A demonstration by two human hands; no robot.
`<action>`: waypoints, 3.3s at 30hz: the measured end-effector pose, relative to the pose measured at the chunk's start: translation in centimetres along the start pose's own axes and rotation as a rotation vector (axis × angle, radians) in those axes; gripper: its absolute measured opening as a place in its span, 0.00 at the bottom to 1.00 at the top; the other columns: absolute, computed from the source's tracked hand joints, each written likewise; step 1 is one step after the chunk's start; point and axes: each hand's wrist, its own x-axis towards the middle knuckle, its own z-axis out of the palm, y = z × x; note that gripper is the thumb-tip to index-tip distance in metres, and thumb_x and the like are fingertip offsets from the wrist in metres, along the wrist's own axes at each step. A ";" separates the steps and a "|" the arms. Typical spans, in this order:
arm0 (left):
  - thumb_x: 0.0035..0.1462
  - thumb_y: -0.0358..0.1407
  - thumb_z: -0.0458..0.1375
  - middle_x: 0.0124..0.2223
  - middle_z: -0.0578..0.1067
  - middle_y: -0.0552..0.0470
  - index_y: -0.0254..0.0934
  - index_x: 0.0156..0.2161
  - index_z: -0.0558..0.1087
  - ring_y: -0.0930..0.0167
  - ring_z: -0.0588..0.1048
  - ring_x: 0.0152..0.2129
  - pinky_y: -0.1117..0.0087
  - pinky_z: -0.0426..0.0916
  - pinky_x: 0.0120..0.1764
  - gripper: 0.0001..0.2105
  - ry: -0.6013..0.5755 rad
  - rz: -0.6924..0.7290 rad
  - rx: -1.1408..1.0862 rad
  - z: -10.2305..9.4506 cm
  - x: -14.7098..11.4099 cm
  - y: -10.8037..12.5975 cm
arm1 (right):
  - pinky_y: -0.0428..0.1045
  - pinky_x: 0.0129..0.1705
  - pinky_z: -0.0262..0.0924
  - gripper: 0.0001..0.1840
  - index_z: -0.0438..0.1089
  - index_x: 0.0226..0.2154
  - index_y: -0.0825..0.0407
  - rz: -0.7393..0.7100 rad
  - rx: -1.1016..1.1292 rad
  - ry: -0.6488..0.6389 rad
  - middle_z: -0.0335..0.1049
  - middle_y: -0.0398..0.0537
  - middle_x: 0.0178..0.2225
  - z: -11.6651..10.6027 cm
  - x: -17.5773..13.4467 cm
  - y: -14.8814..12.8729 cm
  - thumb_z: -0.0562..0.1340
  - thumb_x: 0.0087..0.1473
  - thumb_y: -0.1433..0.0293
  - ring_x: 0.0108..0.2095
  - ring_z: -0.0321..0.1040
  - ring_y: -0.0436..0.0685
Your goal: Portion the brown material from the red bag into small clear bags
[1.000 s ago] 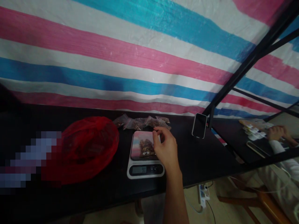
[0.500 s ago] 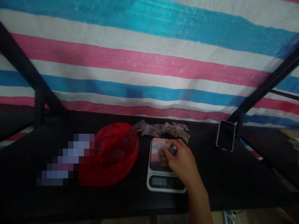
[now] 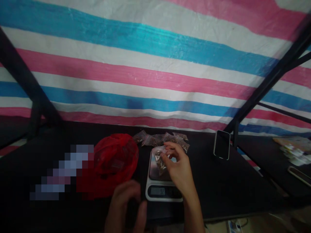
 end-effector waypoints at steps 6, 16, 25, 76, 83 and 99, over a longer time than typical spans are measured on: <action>0.67 0.49 0.56 0.49 0.83 0.44 0.40 0.49 0.76 0.60 0.82 0.45 0.58 0.77 0.50 0.17 0.255 -0.446 -0.190 0.5 9.3 1.5 | 0.49 0.39 0.69 0.23 0.78 0.46 0.45 0.033 0.295 -0.155 0.74 0.41 0.32 2.1 -0.7 -1.8 0.79 0.47 0.61 0.32 0.72 0.53; 0.55 0.56 0.61 0.40 0.84 0.46 0.39 0.38 0.80 0.61 0.83 0.35 0.65 0.79 0.35 0.21 0.366 -0.594 -0.247 -2.1 10.4 -0.6 | 0.47 0.40 0.68 0.17 0.77 0.40 0.47 0.159 0.319 -0.212 0.77 0.45 0.35 4.8 -1.0 -1.1 0.72 0.58 0.53 0.37 0.74 0.55; 0.49 0.57 0.63 0.41 0.85 0.47 0.42 0.39 0.81 0.59 0.84 0.38 0.63 0.81 0.41 0.22 0.429 -0.624 -0.129 -3.5 10.0 -1.1 | 0.47 0.34 0.61 0.24 0.74 0.33 0.50 0.187 0.250 -0.248 0.69 0.42 0.29 6.0 -1.1 -1.6 0.69 0.59 0.46 0.31 0.64 0.52; 0.66 0.32 0.63 0.32 0.81 0.55 0.42 0.33 0.83 0.71 0.79 0.31 0.74 0.72 0.35 0.09 0.352 -0.095 -0.285 -4.7 8.4 -1.3 | 0.47 0.34 0.73 0.07 0.86 0.28 0.43 -0.083 0.089 -0.303 0.83 0.47 0.29 6.3 -1.3 -4.4 0.73 0.56 0.62 0.31 0.79 0.58; 0.69 0.38 0.62 0.29 0.79 0.55 0.41 0.31 0.80 0.71 0.76 0.28 0.73 0.69 0.33 0.13 0.456 -0.044 -0.196 -5.8 8.0 -1.5 | 0.49 0.36 0.73 0.18 0.87 0.35 0.43 -0.068 0.043 -0.400 0.84 0.49 0.32 7.1 -1.7 -4.0 0.67 0.64 0.51 0.33 0.80 0.59; 0.64 0.24 0.56 0.47 0.76 0.48 0.45 0.51 0.75 0.63 0.74 0.45 0.61 0.70 0.50 0.16 0.497 0.218 0.422 -9.2 6.4 -2.3 | 0.62 0.53 0.72 0.31 0.84 0.51 0.52 -0.121 -0.650 0.437 0.84 0.61 0.49 -0.5 2.7 -4.1 0.58 0.63 0.48 0.51 0.80 0.73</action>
